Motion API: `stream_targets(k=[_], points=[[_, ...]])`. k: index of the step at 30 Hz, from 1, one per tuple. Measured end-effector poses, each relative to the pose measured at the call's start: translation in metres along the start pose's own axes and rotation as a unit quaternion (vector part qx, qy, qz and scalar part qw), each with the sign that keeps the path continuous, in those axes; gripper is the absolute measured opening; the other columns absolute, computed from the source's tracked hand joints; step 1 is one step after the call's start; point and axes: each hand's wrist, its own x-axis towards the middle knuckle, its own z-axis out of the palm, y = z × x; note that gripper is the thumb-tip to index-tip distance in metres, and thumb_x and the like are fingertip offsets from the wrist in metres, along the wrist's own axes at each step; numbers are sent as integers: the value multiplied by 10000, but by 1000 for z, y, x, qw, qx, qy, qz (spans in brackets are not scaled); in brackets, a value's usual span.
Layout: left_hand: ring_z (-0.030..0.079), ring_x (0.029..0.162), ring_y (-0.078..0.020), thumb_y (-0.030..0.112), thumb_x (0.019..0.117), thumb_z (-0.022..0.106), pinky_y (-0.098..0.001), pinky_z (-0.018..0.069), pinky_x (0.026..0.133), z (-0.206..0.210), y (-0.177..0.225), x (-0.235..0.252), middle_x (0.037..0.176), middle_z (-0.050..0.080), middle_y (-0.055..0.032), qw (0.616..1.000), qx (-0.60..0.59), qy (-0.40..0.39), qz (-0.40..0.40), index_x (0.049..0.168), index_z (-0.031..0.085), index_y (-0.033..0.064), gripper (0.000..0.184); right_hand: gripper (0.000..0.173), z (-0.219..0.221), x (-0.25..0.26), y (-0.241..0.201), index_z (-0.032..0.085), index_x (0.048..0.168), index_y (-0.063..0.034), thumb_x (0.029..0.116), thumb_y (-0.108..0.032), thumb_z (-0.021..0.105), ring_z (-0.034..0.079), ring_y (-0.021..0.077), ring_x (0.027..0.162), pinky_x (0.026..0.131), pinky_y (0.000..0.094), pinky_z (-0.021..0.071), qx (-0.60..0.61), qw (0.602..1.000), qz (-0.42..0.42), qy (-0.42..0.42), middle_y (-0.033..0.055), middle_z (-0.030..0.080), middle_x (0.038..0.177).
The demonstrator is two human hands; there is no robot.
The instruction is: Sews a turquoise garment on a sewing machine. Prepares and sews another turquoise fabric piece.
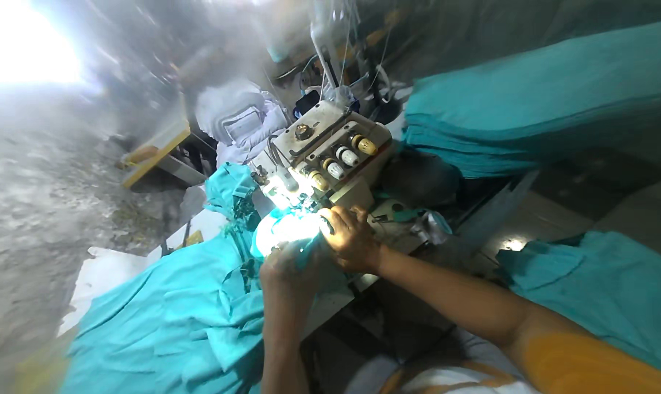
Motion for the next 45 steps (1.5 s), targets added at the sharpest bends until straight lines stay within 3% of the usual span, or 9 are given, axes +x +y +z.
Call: stream_targets(k=[4, 8, 16, 25, 32, 37, 39, 42, 45], points=[[645, 682, -196, 106, 838, 700, -354, 512, 677, 21, 3, -21, 743, 696, -104, 1000, -8, 20, 17, 908, 779, 5, 146, 389, -18, -5, -1, 722, 811, -125, 945, -379, 459, 672, 335, 1079, 903, 551, 422, 17, 999, -6, -38, 178, 719, 1155], [619, 642, -194, 135, 830, 700, -356, 480, 682, 41, -6, -42, 707, 686, -83, 998, 20, 38, 49, 871, 784, 51, 125, 344, -41, -25, 18, 784, 1139, -236, 970, -329, 499, 671, 340, 1039, 909, 611, 422, 58, 996, 38, -56, 169, 699, 1197], [678, 1030, -304, 114, 885, 695, -390, 522, 919, 37, -9, -50, 1071, 728, -166, 996, 19, 18, 88, 918, 784, 89, 98, 246, -84, -26, 74, 659, 1165, 137, 964, 73, 533, 574, 506, 1232, 1047, 583, 453, -32, 887, 169, -429, 322, 646, 1215], [740, 865, -334, 22, 872, 677, -515, 549, 797, 33, -27, -24, 978, 772, -164, 996, 56, -5, 68, 976, 786, 15, 150, 289, -94, -12, 77, 626, 1223, 141, 994, 20, 498, 658, 523, 1073, 931, 615, 516, 26, 895, 252, -367, 354, 661, 1125], [722, 1003, -374, 80, 893, 677, -597, 495, 981, 44, -73, 17, 1008, 754, -216, 1000, -5, 5, -8, 983, 774, -47, 183, 416, -98, 22, 48, 487, 1421, 32, 1053, -154, 541, 672, 455, 1018, 901, 606, 517, 180, 872, 331, -311, 296, 668, 1134], [659, 1214, -369, 38, 957, 638, -481, 485, 1063, 39, -56, 9, 1246, 682, -286, 971, -78, 46, -223, 1198, 691, -111, 288, 244, -69, 31, 11, 716, 1152, 38, 949, -81, 649, 726, 382, 926, 812, 512, 590, 167, 957, 172, -162, 237, 721, 1057], [671, 1119, -162, 18, 982, 594, -309, 509, 980, 35, -45, -2, 1225, 700, -206, 929, -188, 87, -308, 1208, 681, -90, 265, 204, -55, 35, 1, 754, 1073, 20, 900, -34, 661, 719, 378, 891, 769, 509, 593, 141, 975, 122, -124, 218, 717, 1002], [643, 949, -2, 29, 990, 571, -181, 516, 850, 30, -27, -25, 1105, 706, -118, 867, -336, 138, -341, 1139, 677, -96, 222, 144, -43, 41, -13, 771, 973, 6, 868, -22, 676, 721, 361, 838, 706, 483, 597, 86, 989, 77, -92, 186, 718, 928], [625, 1181, -96, 44, 965, 608, -227, 485, 1005, 31, -14, -45, 1209, 689, -212, 877, -349, 136, -300, 1062, 705, -112, 208, 124, -38, 43, -27, 771, 939, 7, 844, -15, 694, 717, 354, 817, 684, 477, 589, 69, 989, 72, -105, 177, 724, 918]])
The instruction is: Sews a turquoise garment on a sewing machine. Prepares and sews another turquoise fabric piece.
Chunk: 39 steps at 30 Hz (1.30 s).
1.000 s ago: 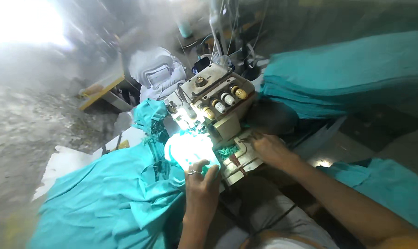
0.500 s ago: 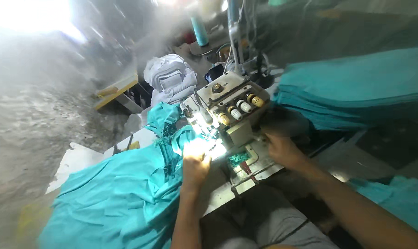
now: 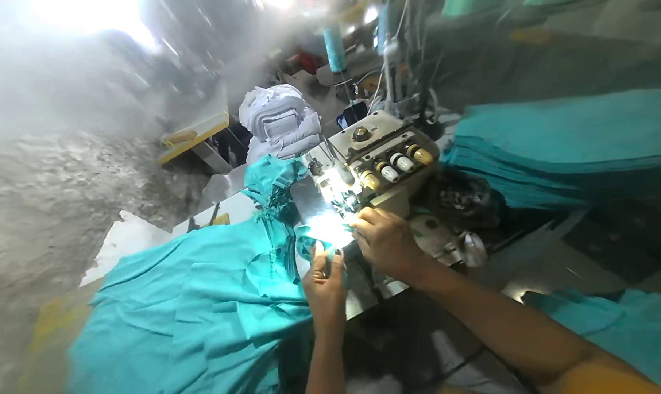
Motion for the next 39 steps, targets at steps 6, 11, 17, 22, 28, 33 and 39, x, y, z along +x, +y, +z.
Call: stream_targets(k=[6, 11, 17, 22, 28, 33, 39], points=[[537, 1352, -357, 48, 925, 653, -353, 435, 1109, 3, -10, -10, 1254, 663, -304, 994, 75, -20, 72, 995, 768, -62, 174, 113, 11, -1, -11, 770, 899, 9, 858, -31, 672, 722, 345, 789, 655, 466, 590, 20, 1000, 0, 17, 180, 723, 889], [680, 1136, -347, 62, 947, 614, -422, 518, 1008, -16, 0, -14, 1122, 730, -240, 962, 197, -109, 153, 1036, 758, -38, 197, 221, -14, 0, -5, 706, 1081, 48, 892, -61, 674, 693, 251, 885, 761, 406, 580, 225, 967, 122, -21, 181, 696, 1029], [587, 691, 56, 86, 1039, 493, -131, 514, 667, -46, 65, 9, 785, 631, 4, 953, 130, -173, 210, 1046, 628, -63, 201, 477, -63, -1, 3, 488, 1314, 37, 848, 119, 542, 605, -31, 869, 771, 183, 521, 516, 758, 125, -380, 4, 651, 1030], [600, 775, -179, 121, 1038, 573, -380, 499, 743, -43, 37, 91, 870, 648, -130, 956, 265, -106, 73, 1075, 669, -41, 193, 386, -69, -35, 33, 500, 1236, -5, 858, 57, 541, 622, -22, 878, 789, 201, 538, 535, 718, 170, -411, -30, 631, 1011], [665, 1018, -289, 99, 1058, 524, -456, 511, 943, -21, -13, 107, 1082, 688, -230, 948, 291, -127, -3, 1193, 648, -69, 249, 253, -51, -51, 52, 562, 1169, 60, 920, 94, 534, 560, 23, 778, 725, 214, 491, 440, 760, 284, -386, 34, 591, 926], [618, 714, -50, 54, 1045, 513, -243, 538, 698, -37, 3, 96, 796, 634, -15, 987, 85, -114, -71, 991, 652, -7, 161, 232, -48, -52, 57, 625, 986, -97, 836, 7, 482, 453, -58, 561, 523, 137, 398, 547, 707, 291, -340, -117, 570, 746], [611, 647, 6, 10, 1046, 445, -174, 554, 653, -66, 52, 81, 761, 633, 90, 989, -65, -128, -41, 987, 604, 114, 199, 303, -39, -45, 60, 638, 1108, -185, 845, -59, 555, 542, -98, 671, 564, 110, 447, 632, 685, 108, -344, -169, 655, 910]])
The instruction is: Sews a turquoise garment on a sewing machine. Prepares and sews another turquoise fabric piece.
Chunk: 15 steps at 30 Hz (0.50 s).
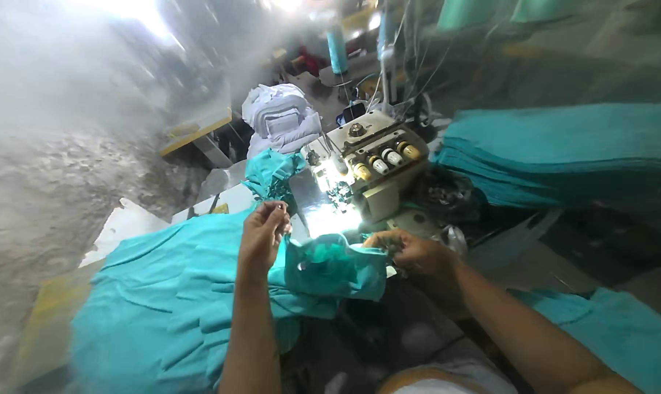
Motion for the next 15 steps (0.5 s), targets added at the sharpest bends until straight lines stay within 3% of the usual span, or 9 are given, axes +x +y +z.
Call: stream_targets(k=[2, 3, 5, 6, 8, 11, 13, 15], points=[[603, 673, 25, 7, 1029, 479, -158, 543, 672, -8, 25, -9, 795, 643, 123, 997, 24, -19, 74, 989, 625, 164, 219, 266, 7, 10, -17, 567, 1141, -123, 884, -60, 584, 586, -94, 784, 676, 122, 502, -79, 996, -5, -41, -147, 627, 922], [609, 699, 30, 15, 1018, 513, -159, 543, 687, -12, 33, -12, 822, 649, 129, 989, 74, -27, 126, 1015, 624, 159, 182, 278, 14, 14, -27, 563, 1160, -39, 883, -16, 566, 579, -69, 791, 699, 145, 501, -124, 991, 12, -43, -86, 614, 914], [647, 803, -2, 49, 1013, 555, -219, 577, 767, -17, 39, -17, 938, 653, 68, 960, 189, -54, 201, 1104, 610, 65, 108, 296, 22, 21, -40, 576, 1189, 64, 900, 65, 517, 564, -10, 795, 708, 185, 487, -187, 981, 48, -37, 24, 610, 950], [664, 876, -51, 48, 993, 570, -276, 584, 822, -18, 35, -20, 1027, 659, -11, 947, 223, -91, 213, 1162, 596, -6, 180, 276, 23, 23, -43, 582, 1177, 61, 914, 65, 499, 571, -15, 806, 723, 183, 498, -190, 980, 50, -28, 24, 620, 976], [682, 978, -130, 129, 909, 664, -335, 577, 877, -14, 11, -28, 1149, 666, -117, 925, 262, -173, 214, 1220, 572, -56, 373, 210, 25, 24, -43, 604, 1117, 5, 941, 31, 493, 549, -69, 717, 644, 124, 475, -171, 984, 39, 19, -47, 625, 924], [671, 1046, -298, 281, 802, 771, -478, 529, 936, 12, -41, -65, 1153, 681, -216, 888, 325, -183, 270, 1224, 593, -91, 590, 148, 29, 20, -49, 583, 1086, -25, 958, -24, 508, 484, -85, 609, 567, 101, 432, -161, 983, 38, 74, -92, 562, 821], [688, 1037, -400, 208, 765, 818, -614, 489, 968, 22, -65, -90, 1115, 705, -239, 863, 415, -136, 255, 1251, 583, -106, 625, 122, 30, 17, -54, 582, 1072, -33, 968, -38, 517, 467, -82, 595, 559, 99, 421, -165, 980, 35, 103, -100, 539, 788], [718, 951, -420, 59, 809, 778, -633, 525, 913, 11, -63, -95, 1029, 723, -254, 866, 459, -113, 164, 1281, 565, -117, 547, 130, 27, 13, -60, 603, 1070, -19, 969, -50, 527, 447, -82, 596, 557, 103, 396, -180, 972, 26, 148, -96, 539, 773]])
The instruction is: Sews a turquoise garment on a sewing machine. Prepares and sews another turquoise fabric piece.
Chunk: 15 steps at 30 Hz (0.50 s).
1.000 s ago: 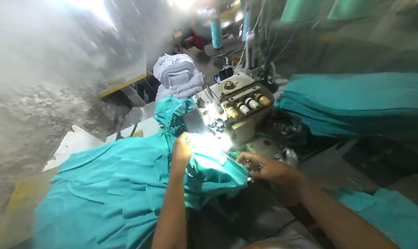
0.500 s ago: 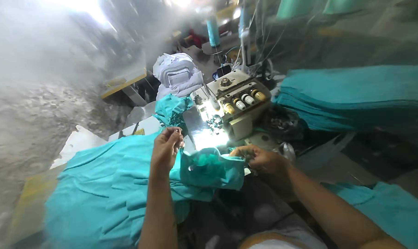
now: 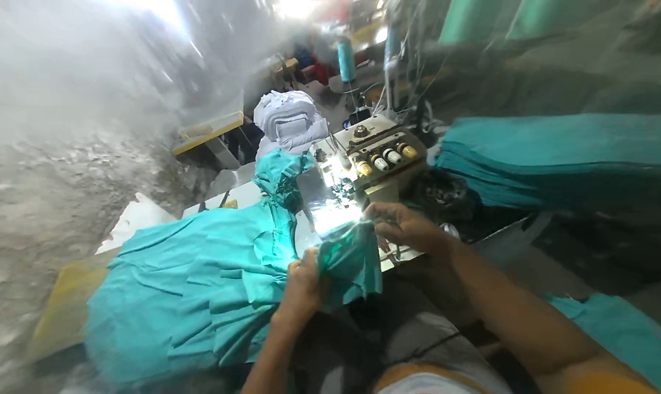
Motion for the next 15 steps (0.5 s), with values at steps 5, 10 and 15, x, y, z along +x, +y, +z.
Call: stream_targets(k=[5, 10, 15], points=[[594, 738, 41, 433, 948, 679, -160, 504, 740, -136, -2, -10, 722, 619, 38, 985, -45, 60, 158, 822, 645, 86, 371, 108, -16, 3, -6, 659, 992, -111, 920, -120, 579, 527, -112, 654, 605, 87, 448, 28, 995, -93, -23, -160, 620, 785], [566, 807, 88, 363, 906, 698, -113, 494, 703, -196, 48, -18, 811, 582, 117, 972, -21, 69, 222, 801, 588, 191, 230, 95, -38, 27, -48, 728, 913, -219, 869, -301, 747, 588, -110, 858, 747, 113, 513, -73, 956, -283, -7, -189, 662, 919], [628, 948, 86, 105, 853, 689, -127, 538, 817, -221, 36, -36, 1065, 681, 107, 983, -6, 162, 84, 1085, 662, 114, 234, 237, -27, 54, -111, 600, 1050, -64, 823, -16, 650, 618, -65, 856, 757, 125, 540, -125, 935, -333, 7, -81, 664, 972]])
